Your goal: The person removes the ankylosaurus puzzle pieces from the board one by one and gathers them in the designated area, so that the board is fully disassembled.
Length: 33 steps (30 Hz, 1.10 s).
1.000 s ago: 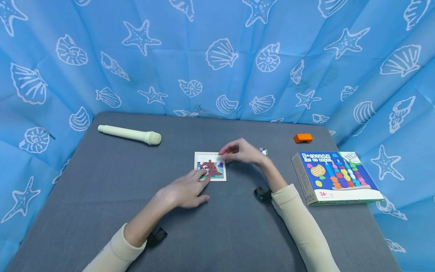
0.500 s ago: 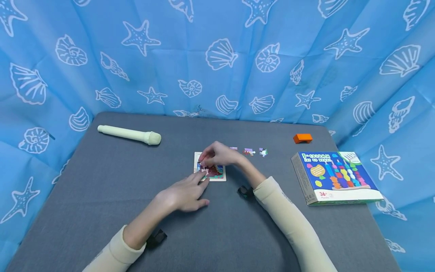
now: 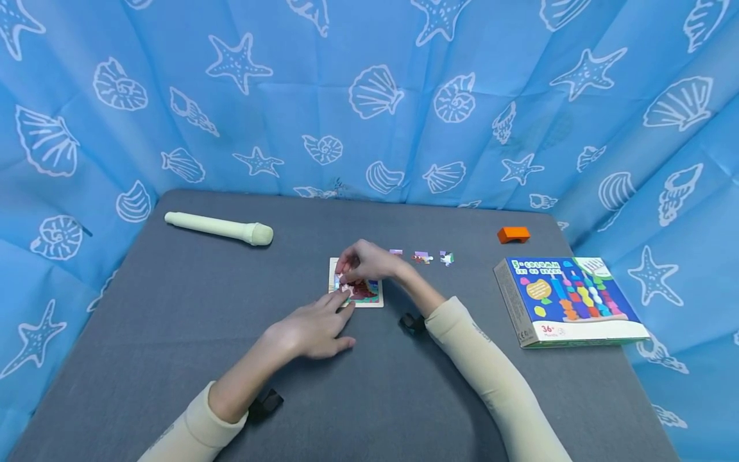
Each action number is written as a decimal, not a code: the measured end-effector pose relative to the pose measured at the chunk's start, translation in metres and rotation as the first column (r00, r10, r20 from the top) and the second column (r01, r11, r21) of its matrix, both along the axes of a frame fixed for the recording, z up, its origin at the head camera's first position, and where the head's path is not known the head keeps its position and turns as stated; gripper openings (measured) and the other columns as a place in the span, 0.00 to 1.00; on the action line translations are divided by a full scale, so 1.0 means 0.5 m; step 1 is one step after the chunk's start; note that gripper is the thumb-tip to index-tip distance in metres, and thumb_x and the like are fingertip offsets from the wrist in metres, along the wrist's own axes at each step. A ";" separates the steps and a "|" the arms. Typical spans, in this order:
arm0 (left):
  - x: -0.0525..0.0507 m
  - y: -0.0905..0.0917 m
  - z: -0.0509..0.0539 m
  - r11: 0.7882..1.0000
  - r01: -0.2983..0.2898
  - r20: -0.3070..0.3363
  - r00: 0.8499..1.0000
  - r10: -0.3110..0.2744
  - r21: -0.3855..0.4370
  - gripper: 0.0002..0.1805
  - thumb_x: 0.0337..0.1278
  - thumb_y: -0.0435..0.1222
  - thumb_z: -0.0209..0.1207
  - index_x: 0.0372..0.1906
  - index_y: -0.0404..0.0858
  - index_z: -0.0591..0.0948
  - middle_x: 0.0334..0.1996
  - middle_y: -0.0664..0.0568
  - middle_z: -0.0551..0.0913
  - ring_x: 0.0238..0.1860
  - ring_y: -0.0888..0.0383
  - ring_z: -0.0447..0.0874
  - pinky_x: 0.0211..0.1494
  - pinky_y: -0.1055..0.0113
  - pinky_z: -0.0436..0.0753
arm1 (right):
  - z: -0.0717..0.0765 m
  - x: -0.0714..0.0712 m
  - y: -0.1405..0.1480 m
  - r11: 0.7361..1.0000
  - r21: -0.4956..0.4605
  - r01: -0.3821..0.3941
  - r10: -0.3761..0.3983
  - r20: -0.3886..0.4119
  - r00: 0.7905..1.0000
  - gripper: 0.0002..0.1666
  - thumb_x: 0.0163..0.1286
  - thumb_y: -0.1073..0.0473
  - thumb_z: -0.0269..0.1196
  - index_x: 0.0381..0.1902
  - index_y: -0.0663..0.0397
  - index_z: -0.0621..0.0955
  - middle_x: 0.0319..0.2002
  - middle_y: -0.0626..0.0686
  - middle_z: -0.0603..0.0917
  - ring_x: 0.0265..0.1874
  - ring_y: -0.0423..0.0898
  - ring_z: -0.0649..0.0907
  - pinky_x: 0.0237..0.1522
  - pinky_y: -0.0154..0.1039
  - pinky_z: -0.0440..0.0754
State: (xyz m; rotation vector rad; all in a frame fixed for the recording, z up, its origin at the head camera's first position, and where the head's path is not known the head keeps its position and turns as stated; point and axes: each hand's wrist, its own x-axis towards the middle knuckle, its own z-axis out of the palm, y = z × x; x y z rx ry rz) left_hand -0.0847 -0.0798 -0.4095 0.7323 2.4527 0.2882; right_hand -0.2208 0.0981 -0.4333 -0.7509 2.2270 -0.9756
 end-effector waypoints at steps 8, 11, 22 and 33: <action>0.001 0.002 0.001 1.000 -0.016 -0.014 1.000 0.016 -0.005 0.42 0.83 0.56 0.55 0.87 0.39 0.60 0.91 0.45 0.47 0.91 0.45 0.45 0.88 0.41 0.64 | 0.005 0.010 0.007 0.999 -0.042 -0.011 0.009 -0.047 0.999 0.07 0.73 0.68 0.70 0.47 0.61 0.90 0.38 0.57 0.91 0.34 0.39 0.86 0.40 0.30 0.84; 0.001 0.002 0.000 1.000 -0.016 -0.024 1.000 0.015 -0.005 0.42 0.83 0.56 0.55 0.87 0.38 0.61 0.91 0.45 0.48 0.91 0.45 0.47 0.86 0.41 0.67 | 0.009 0.016 0.013 0.997 -0.082 -0.006 0.002 -0.048 0.999 0.07 0.74 0.69 0.69 0.47 0.61 0.90 0.39 0.58 0.92 0.35 0.39 0.87 0.41 0.32 0.85; 0.003 0.004 0.000 1.000 -0.013 -0.042 0.999 0.013 0.009 0.42 0.82 0.56 0.56 0.86 0.38 0.62 0.91 0.45 0.49 0.91 0.43 0.48 0.85 0.39 0.69 | 0.014 0.028 0.074 0.981 -0.174 0.089 -0.092 -0.013 0.996 0.09 0.75 0.66 0.70 0.51 0.60 0.91 0.48 0.59 0.93 0.44 0.45 0.93 0.49 0.38 0.90; 0.001 0.005 0.001 1.000 -0.015 -0.036 0.999 0.015 0.006 0.41 0.83 0.55 0.56 0.86 0.38 0.62 0.90 0.44 0.50 0.91 0.42 0.48 0.85 0.39 0.68 | 0.025 0.038 0.180 0.972 -0.144 0.185 -0.188 -0.001 0.982 0.13 0.75 0.64 0.70 0.54 0.61 0.90 0.50 0.62 0.93 0.42 0.44 0.92 0.47 0.50 0.92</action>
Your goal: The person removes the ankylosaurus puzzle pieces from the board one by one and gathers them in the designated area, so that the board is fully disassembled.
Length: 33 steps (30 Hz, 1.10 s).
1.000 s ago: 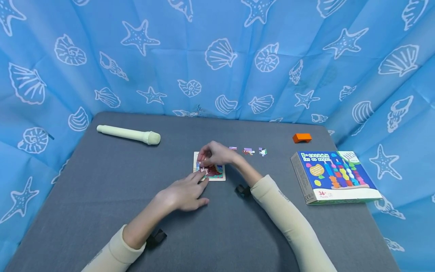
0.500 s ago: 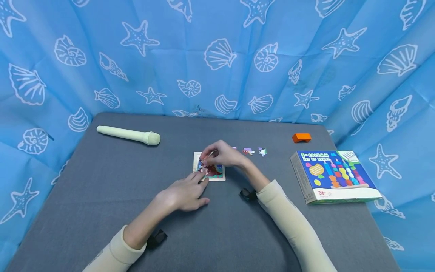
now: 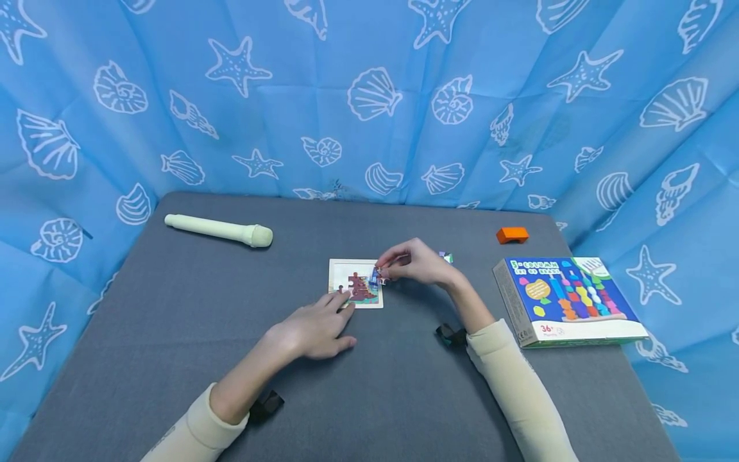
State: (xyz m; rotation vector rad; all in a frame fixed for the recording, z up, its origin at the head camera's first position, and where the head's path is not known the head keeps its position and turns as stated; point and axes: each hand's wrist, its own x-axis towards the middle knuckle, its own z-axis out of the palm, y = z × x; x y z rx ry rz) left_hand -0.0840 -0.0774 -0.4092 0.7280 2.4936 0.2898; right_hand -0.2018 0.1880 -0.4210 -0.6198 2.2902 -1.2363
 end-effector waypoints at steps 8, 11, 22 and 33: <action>0.002 0.002 0.000 1.000 -0.011 0.021 1.000 0.011 -0.008 0.41 0.83 0.56 0.55 0.87 0.39 0.61 0.91 0.46 0.48 0.91 0.43 0.46 0.85 0.37 0.67 | -0.001 -0.002 0.056 0.998 0.045 0.039 -0.039 0.000 0.999 0.12 0.76 0.68 0.69 0.54 0.64 0.90 0.50 0.64 0.93 0.43 0.45 0.90 0.48 0.42 0.92; 0.003 0.001 0.001 1.000 -0.015 0.023 1.000 0.015 -0.007 0.41 0.83 0.56 0.54 0.87 0.40 0.61 0.91 0.46 0.48 0.91 0.43 0.46 0.86 0.38 0.66 | -0.003 -0.004 0.062 0.997 0.076 0.020 -0.019 -0.013 1.000 0.12 0.76 0.68 0.68 0.54 0.64 0.90 0.50 0.64 0.93 0.45 0.48 0.89 0.46 0.36 0.89; 0.002 0.002 0.000 1.000 -0.019 0.024 1.000 0.019 -0.001 0.40 0.83 0.56 0.55 0.87 0.40 0.62 0.91 0.47 0.49 0.91 0.44 0.46 0.85 0.37 0.67 | -0.016 -0.017 0.059 0.988 0.142 -0.062 0.073 -0.077 0.994 0.09 0.76 0.69 0.67 0.49 0.65 0.91 0.47 0.63 0.93 0.37 0.43 0.86 0.37 0.32 0.85; 0.002 0.001 0.004 1.000 -0.012 0.005 1.000 0.012 0.005 0.40 0.83 0.55 0.56 0.86 0.38 0.64 0.90 0.45 0.51 0.91 0.42 0.49 0.85 0.38 0.69 | -0.014 -0.018 0.050 0.982 0.183 -0.043 0.061 -0.098 0.993 0.08 0.76 0.68 0.68 0.47 0.64 0.92 0.44 0.61 0.93 0.33 0.41 0.84 0.35 0.31 0.83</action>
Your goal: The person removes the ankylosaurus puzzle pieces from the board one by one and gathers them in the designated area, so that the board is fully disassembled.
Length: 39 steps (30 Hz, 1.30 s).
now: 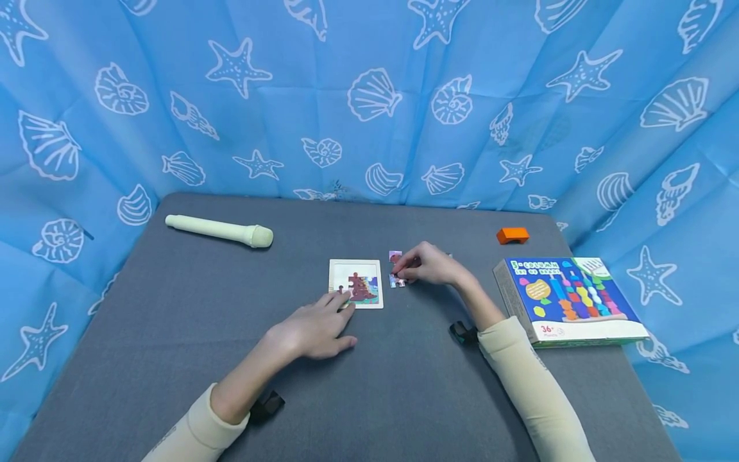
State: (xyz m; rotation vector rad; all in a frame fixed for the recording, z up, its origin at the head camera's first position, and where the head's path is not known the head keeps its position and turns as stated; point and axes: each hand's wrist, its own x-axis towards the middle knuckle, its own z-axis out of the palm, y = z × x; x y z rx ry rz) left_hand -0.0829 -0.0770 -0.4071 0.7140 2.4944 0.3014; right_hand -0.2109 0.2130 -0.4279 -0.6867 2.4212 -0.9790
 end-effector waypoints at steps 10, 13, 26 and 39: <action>-0.012 -0.004 -0.002 1.000 -0.006 -0.027 1.000 0.007 0.022 0.37 0.81 0.54 0.58 0.82 0.38 0.69 0.87 0.44 0.60 0.88 0.42 0.57 0.78 0.36 0.76 | 0.001 0.002 0.004 0.999 -0.040 0.027 -0.027 0.001 1.000 0.08 0.76 0.66 0.69 0.48 0.65 0.91 0.46 0.63 0.94 0.35 0.44 0.89 0.36 0.34 0.87; -0.016 -0.005 -0.003 1.000 -0.007 -0.036 0.999 0.008 0.023 0.36 0.81 0.54 0.58 0.82 0.39 0.70 0.86 0.43 0.62 0.86 0.42 0.59 0.77 0.36 0.77 | 0.001 0.004 -0.002 0.997 -0.064 0.039 -0.038 0.012 0.999 0.09 0.76 0.65 0.69 0.49 0.64 0.91 0.49 0.62 0.93 0.36 0.43 0.90 0.39 0.37 0.90; -0.021 0.002 -0.005 1.000 -0.021 -0.018 1.000 0.021 0.002 0.37 0.82 0.55 0.57 0.84 0.43 0.68 0.86 0.43 0.60 0.87 0.43 0.58 0.78 0.38 0.76 | 0.002 0.014 -0.054 0.989 -0.149 0.009 0.004 0.085 0.996 0.11 0.77 0.64 0.68 0.53 0.62 0.91 0.48 0.61 0.93 0.38 0.46 0.91 0.42 0.40 0.91; -0.009 0.009 -0.006 0.997 0.062 -0.103 0.993 -0.057 0.043 0.36 0.80 0.52 0.60 0.81 0.37 0.70 0.86 0.47 0.63 0.86 0.42 0.61 0.81 0.42 0.74 | -0.008 0.005 -0.128 0.985 -0.152 -0.079 0.099 0.131 0.986 0.11 0.77 0.63 0.68 0.52 0.62 0.90 0.43 0.58 0.93 0.34 0.37 0.84 0.36 0.32 0.81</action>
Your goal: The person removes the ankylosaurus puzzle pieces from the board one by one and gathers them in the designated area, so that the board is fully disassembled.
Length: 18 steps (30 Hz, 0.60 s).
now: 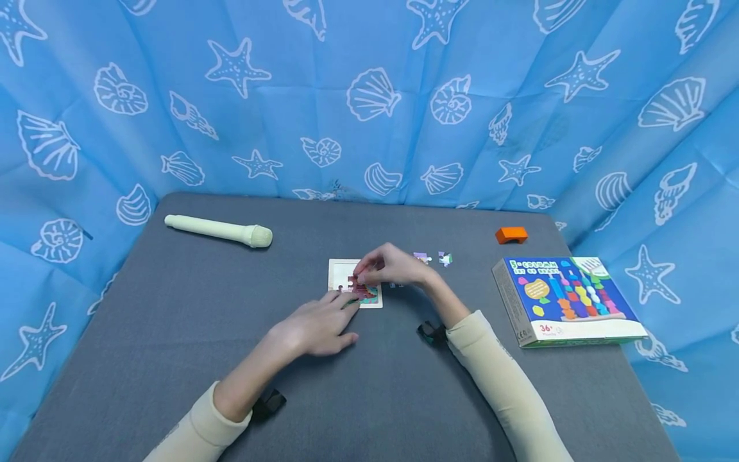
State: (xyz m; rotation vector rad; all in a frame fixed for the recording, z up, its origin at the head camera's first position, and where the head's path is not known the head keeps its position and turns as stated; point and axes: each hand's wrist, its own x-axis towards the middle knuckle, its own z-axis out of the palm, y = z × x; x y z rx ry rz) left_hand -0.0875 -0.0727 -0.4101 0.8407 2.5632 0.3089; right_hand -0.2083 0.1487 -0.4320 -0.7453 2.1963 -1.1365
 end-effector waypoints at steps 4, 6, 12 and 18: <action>0.001 0.002 -0.008 1.000 0.022 -0.011 1.000 -0.022 -0.001 0.36 0.81 0.52 0.59 0.82 0.38 0.70 0.87 0.50 0.61 0.87 0.41 0.58 0.83 0.41 0.72 | -0.001 -0.005 -0.016 0.999 0.050 0.010 -0.009 -0.016 1.000 0.11 0.76 0.64 0.69 0.51 0.64 0.90 0.40 0.58 0.93 0.33 0.38 0.86 0.37 0.32 0.83; 0.001 0.003 -0.010 1.000 0.022 -0.012 1.000 -0.022 -0.004 0.37 0.81 0.53 0.59 0.82 0.38 0.70 0.88 0.51 0.61 0.87 0.41 0.58 0.82 0.40 0.72 | -0.004 -0.008 -0.021 0.996 0.082 0.025 -0.021 -0.047 0.999 0.10 0.75 0.63 0.70 0.49 0.64 0.90 0.37 0.58 0.93 0.31 0.37 0.86 0.36 0.31 0.84; 0.000 0.003 -0.009 1.000 0.006 0.003 1.000 -0.006 -0.001 0.36 0.81 0.53 0.58 0.83 0.39 0.69 0.88 0.52 0.61 0.88 0.41 0.57 0.81 0.38 0.73 | -0.001 -0.004 -0.038 0.978 0.178 0.108 -0.089 -0.113 0.990 0.06 0.71 0.63 0.74 0.43 0.60 0.91 0.30 0.51 0.89 0.27 0.36 0.83 0.32 0.29 0.80; 0.000 0.002 -0.009 1.000 0.001 0.012 1.000 -0.001 -0.002 0.36 0.81 0.53 0.58 0.83 0.40 0.69 0.88 0.54 0.61 0.88 0.42 0.57 0.81 0.38 0.73 | 0.003 -0.006 -0.047 0.972 0.212 0.103 -0.084 -0.097 0.992 0.07 0.69 0.61 0.76 0.41 0.57 0.90 0.30 0.49 0.88 0.27 0.37 0.81 0.30 0.30 0.77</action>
